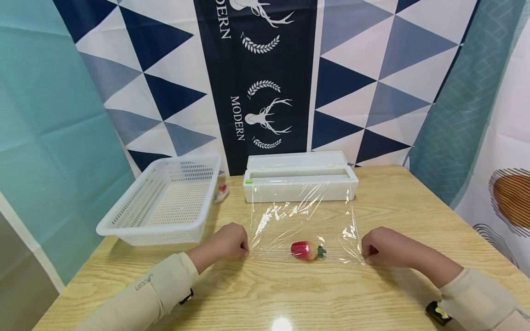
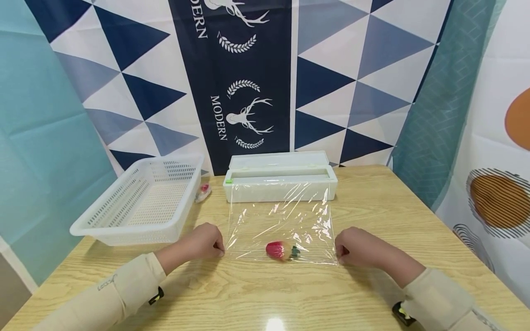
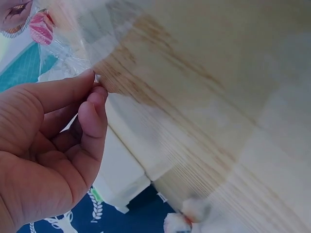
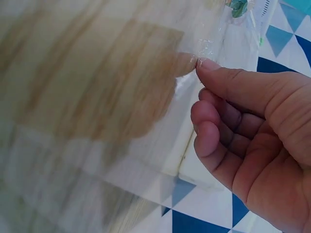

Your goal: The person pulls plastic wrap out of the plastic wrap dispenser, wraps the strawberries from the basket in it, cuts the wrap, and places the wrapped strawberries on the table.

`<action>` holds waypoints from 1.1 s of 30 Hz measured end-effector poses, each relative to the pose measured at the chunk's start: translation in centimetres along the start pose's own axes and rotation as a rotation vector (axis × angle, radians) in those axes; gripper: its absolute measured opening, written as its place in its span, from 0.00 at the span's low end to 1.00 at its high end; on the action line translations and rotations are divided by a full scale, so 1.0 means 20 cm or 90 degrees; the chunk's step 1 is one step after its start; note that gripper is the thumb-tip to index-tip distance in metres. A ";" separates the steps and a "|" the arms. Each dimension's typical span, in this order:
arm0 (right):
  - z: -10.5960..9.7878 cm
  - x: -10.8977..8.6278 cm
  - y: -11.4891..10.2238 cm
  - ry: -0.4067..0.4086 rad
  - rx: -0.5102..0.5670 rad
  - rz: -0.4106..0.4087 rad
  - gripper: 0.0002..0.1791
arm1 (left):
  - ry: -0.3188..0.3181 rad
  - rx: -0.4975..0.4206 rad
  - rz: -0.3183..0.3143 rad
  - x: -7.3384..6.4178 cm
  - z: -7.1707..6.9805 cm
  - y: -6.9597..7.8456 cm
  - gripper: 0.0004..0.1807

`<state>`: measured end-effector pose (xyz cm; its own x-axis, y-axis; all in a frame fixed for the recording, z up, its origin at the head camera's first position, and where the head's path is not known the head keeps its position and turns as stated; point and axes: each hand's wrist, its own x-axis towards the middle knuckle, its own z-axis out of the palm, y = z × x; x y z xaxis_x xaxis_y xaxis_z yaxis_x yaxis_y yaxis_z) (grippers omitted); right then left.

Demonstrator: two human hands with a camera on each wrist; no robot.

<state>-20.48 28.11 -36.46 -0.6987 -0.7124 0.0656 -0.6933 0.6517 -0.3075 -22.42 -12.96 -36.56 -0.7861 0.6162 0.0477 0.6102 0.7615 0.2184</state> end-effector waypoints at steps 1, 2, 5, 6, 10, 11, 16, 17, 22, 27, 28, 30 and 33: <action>0.00 0.00 0.00 -0.003 0.009 -0.010 0.17 | 0.000 0.002 0.001 0.00 0.00 0.00 0.07; 0.00 0.00 0.00 -0.004 0.015 -0.019 0.18 | -0.003 0.003 -0.001 0.00 0.00 0.00 0.07; -0.02 0.00 -0.01 0.004 0.015 -0.050 0.23 | -0.011 -0.001 -0.009 0.00 0.01 0.00 0.07; -0.02 -0.01 -0.01 0.007 0.013 -0.060 0.24 | -0.013 -0.002 -0.011 0.00 0.01 0.00 0.07; -0.04 -0.02 0.00 0.007 -0.013 -0.091 0.26 | -0.017 0.007 -0.013 0.00 0.01 0.00 0.06; -0.04 -0.02 0.00 0.005 -0.023 -0.089 0.26 | -0.016 0.012 -0.010 0.00 0.01 0.00 0.06; -0.05 -0.02 -0.04 0.054 -0.099 -0.042 0.16 | -0.004 0.074 -0.022 0.01 -0.02 0.07 0.05; -0.05 -0.01 -0.07 0.070 -0.111 -0.040 0.15 | 0.007 0.081 -0.022 0.02 -0.02 0.09 0.03; -0.03 0.10 -0.22 0.122 -0.106 -0.110 0.15 | 0.059 0.073 0.064 0.08 -0.01 0.25 0.09; 0.02 0.21 -0.34 0.119 -0.110 -0.130 0.14 | 0.031 0.069 0.162 0.20 0.01 0.35 0.07; 0.04 0.23 -0.35 0.116 -0.113 -0.129 0.14 | 0.024 0.072 0.167 0.22 0.02 0.37 0.08; 0.06 0.26 -0.35 0.108 -0.119 -0.127 0.14 | 0.015 0.079 0.169 0.26 0.03 0.39 0.10; 0.08 0.30 -0.33 0.098 -0.113 -0.126 0.14 | 0.009 0.105 0.160 0.30 0.06 0.41 0.14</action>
<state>-19.73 19.10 -35.55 -0.5555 -0.7915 0.2548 -0.8296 0.5485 -0.1045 -22.08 -2.82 -35.76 -0.6085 0.7880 0.0943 0.7931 0.6081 0.0360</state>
